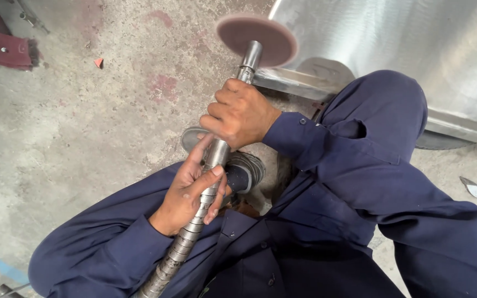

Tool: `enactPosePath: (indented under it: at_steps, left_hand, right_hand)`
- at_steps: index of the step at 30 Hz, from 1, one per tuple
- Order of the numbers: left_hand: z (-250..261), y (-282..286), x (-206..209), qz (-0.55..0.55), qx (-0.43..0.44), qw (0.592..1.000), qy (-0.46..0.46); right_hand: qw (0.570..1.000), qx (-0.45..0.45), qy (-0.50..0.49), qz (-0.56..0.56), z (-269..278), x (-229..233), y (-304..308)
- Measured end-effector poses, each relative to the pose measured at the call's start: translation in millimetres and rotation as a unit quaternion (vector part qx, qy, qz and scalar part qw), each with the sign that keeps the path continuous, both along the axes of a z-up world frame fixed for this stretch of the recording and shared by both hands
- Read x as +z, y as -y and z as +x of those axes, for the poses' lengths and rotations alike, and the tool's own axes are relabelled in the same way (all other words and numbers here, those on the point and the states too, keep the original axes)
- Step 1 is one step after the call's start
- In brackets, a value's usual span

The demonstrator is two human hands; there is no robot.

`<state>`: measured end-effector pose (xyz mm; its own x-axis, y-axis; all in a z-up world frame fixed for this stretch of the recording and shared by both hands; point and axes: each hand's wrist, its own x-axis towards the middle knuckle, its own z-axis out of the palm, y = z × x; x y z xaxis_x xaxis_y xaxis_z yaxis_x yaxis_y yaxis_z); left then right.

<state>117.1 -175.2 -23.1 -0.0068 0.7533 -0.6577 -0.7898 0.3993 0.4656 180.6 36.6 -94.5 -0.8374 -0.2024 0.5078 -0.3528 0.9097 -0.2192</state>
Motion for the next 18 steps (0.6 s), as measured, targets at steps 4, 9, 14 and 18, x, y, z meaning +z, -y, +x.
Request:
enactPosePath:
  at_steps: [4,9,14,18]
  left_hand:
    - [6,7,-22,0.009,0.007,1.000,-0.017]
    - [0,5,-33,-0.003,-0.061,0.990,-0.125]
    - [-1,9,-45,0.019,-0.054,0.984,-0.169]
    - [0,12,-43,0.030,-0.057,0.983,-0.169]
  right_hand:
    - [1.000,0.009,0.004,-0.002,2,-6,1]
    - [0.999,0.004,0.025,0.041,-4,-19,4]
    - [0.997,0.014,0.041,0.068,-10,-27,4]
    - [0.996,0.005,0.045,0.078,-6,-22,7]
